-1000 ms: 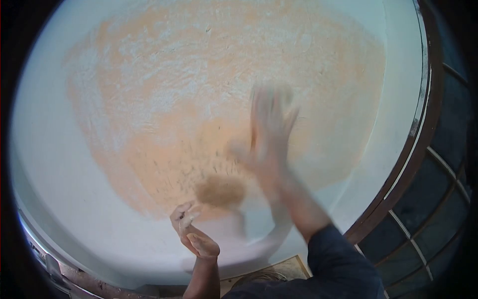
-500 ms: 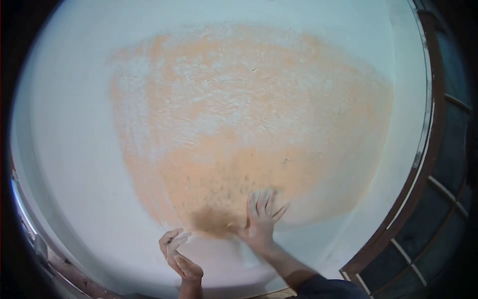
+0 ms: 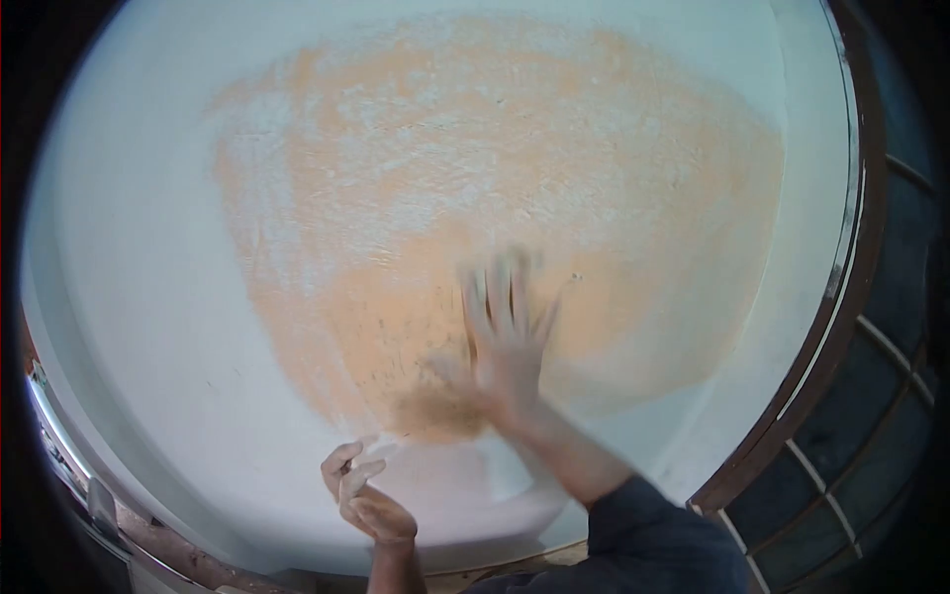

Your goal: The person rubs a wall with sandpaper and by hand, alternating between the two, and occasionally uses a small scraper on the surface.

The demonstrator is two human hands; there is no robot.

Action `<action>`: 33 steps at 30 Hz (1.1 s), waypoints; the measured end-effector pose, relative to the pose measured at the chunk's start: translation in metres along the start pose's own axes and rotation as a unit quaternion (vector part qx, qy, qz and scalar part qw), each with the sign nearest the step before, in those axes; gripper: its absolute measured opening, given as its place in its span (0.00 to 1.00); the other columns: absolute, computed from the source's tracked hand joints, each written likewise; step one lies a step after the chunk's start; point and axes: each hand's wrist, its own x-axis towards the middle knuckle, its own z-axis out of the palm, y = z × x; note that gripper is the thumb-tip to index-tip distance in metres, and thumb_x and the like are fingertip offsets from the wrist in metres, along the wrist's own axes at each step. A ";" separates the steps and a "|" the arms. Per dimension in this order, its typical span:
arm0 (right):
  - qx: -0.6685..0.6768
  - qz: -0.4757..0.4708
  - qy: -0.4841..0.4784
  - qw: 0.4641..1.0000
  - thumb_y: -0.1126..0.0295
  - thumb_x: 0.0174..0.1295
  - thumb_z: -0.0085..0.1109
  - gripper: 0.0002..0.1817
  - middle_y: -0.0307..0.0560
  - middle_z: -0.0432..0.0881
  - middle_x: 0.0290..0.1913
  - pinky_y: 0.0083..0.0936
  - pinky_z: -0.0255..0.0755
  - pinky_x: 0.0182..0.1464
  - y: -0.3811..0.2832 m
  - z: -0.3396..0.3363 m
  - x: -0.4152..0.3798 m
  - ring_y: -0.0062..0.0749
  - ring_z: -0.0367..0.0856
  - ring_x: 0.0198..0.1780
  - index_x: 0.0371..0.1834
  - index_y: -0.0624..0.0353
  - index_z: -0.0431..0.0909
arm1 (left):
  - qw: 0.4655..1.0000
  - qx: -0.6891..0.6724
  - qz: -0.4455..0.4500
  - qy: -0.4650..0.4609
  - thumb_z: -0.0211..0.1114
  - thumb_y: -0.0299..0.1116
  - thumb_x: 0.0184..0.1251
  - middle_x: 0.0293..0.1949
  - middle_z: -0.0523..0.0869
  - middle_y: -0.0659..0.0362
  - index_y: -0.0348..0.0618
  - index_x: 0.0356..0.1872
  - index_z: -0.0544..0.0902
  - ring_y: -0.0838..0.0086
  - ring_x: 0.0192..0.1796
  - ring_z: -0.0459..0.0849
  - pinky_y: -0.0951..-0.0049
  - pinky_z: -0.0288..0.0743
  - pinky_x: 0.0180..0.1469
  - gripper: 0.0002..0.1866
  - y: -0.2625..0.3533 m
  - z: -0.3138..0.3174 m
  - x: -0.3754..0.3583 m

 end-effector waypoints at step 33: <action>0.209 -0.109 0.077 0.969 0.31 0.70 0.57 0.56 0.61 0.63 0.86 0.82 0.31 0.82 -0.183 0.039 0.130 0.53 0.53 0.89 0.87 0.67 0.58 | 0.999 0.014 0.027 0.017 0.34 0.55 0.91 0.52 0.84 0.46 0.36 0.49 0.86 0.55 0.58 0.82 0.54 0.74 0.65 0.35 -0.008 -0.073 0.049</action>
